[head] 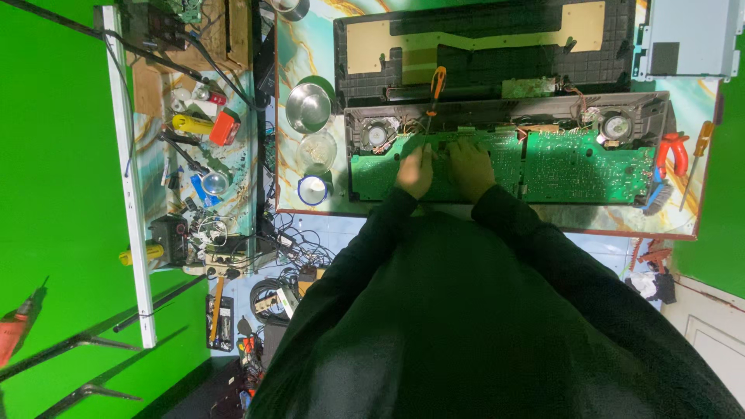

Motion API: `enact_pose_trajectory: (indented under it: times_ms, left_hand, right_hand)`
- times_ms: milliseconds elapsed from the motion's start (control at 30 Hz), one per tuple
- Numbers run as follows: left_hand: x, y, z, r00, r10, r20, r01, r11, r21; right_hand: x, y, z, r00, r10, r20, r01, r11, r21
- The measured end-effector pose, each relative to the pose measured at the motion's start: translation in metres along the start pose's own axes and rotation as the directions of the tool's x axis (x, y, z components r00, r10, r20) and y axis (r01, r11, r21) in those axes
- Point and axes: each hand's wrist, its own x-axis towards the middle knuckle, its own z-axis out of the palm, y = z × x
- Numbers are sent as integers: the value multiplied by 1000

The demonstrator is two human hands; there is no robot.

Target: The person unscrews and removes components from an electronic device using a screwdriver and small pliers, working on a green-backed circuit board.

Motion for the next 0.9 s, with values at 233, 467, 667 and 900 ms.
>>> enact_pose_trajectory:
  times_ms: [233,467,667,900]
  left_hand:
    - [-8,-40,20,998,-54,-12,55,983,175]
    - [-8,-32,17,1000,17,-11,-15,985,174]
    - [-15,-2,0,997,13,79,-27,984,178]
    - [-25,42,-30,984,117,131,-109,992,-70]
  right_hand:
    - [0,8,14,999,12,42,-9,997,-72]
    - [0,9,5,999,53,5,-53,991,124]
    - [-8,4,-10,965,256,64,-252,820,513]
    - [-10,-8,-37,963,254,86,-248,722,646]
